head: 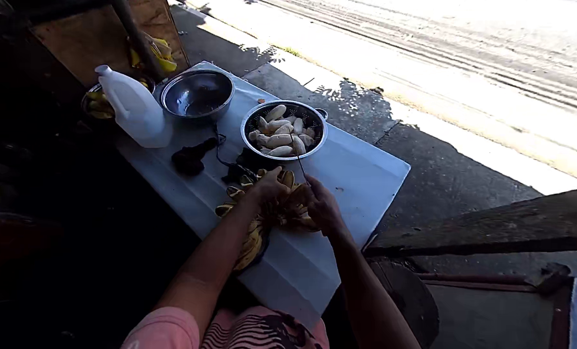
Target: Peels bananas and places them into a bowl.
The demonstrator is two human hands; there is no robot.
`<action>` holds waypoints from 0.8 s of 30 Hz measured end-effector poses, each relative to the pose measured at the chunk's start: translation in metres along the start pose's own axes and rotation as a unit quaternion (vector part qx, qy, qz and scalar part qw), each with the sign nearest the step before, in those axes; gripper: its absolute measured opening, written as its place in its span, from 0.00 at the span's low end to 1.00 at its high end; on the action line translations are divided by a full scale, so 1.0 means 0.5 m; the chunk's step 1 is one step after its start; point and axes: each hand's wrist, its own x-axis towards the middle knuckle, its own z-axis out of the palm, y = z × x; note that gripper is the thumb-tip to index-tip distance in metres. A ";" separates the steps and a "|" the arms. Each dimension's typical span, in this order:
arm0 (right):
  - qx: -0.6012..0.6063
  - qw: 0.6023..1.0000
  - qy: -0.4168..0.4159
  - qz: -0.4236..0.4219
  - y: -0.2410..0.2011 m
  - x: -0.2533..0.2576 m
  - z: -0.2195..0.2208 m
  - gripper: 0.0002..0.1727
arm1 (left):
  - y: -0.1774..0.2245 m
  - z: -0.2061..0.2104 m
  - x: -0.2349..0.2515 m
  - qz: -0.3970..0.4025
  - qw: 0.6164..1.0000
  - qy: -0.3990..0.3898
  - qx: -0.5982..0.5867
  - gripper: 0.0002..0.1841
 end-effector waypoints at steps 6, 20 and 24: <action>-0.268 0.963 0.013 0.005 0.033 -0.086 0.049 0.27 | -0.015 0.013 -0.014 0.056 0.993 0.046 -0.095 0.22; 0.409 0.911 0.018 0.049 0.014 0.013 0.190 0.23 | -0.067 0.022 -0.074 0.136 0.938 0.194 -0.252 0.23; 0.487 0.869 0.006 0.093 0.006 0.014 0.176 0.21 | -0.057 0.007 -0.087 0.117 0.960 0.156 -0.200 0.25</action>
